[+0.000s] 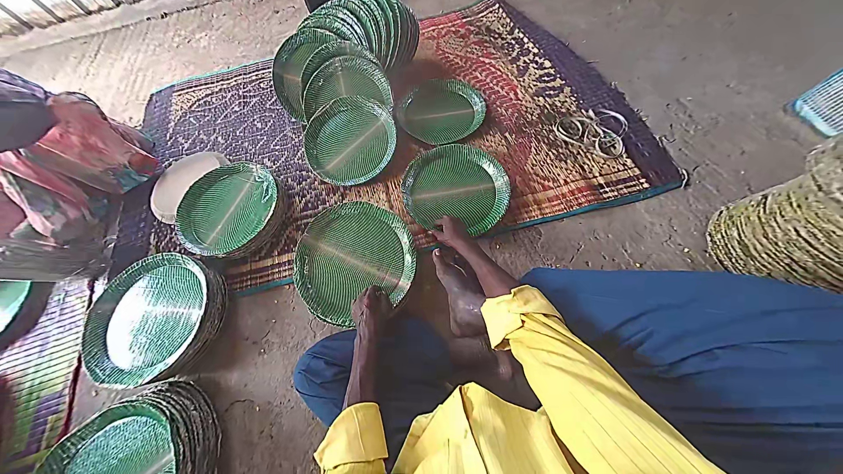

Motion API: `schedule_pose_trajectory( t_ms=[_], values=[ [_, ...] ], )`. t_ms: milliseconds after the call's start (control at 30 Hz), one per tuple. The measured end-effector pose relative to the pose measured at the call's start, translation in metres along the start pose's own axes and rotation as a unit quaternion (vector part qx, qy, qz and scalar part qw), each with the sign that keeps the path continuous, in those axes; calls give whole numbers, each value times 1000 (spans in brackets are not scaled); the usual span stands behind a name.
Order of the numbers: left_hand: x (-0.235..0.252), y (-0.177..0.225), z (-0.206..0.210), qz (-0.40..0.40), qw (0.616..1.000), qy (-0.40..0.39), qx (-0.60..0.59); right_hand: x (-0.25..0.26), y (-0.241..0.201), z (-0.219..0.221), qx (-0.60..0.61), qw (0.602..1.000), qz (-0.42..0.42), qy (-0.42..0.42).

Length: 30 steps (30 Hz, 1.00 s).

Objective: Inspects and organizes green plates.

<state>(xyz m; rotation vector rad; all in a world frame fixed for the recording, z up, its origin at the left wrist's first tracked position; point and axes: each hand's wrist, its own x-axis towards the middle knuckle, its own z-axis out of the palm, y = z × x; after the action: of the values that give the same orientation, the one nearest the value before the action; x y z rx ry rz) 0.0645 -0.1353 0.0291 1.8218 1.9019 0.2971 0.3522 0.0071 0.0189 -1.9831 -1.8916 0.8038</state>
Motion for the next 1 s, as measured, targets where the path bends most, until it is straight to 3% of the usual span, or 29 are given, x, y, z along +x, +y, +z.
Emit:
schedule_pose_trajectory(
  t_ms=[667,800,933,1000],
  values=[
    [-1,-1,-2,4,1000,-3,-4,-5,-15,-17,83,991,94,-50],
    [-1,0,-3,-5,1000,-7,4,-6,-17,-18,48,994,87,-50],
    [-1,1,-3,-8,1000,-14,0,-14,-26,-25,8,995,97,-24],
    [-2,0,-1,7,1000,0,-5,-11,-28,-25,39,994,98,36]
  ],
)
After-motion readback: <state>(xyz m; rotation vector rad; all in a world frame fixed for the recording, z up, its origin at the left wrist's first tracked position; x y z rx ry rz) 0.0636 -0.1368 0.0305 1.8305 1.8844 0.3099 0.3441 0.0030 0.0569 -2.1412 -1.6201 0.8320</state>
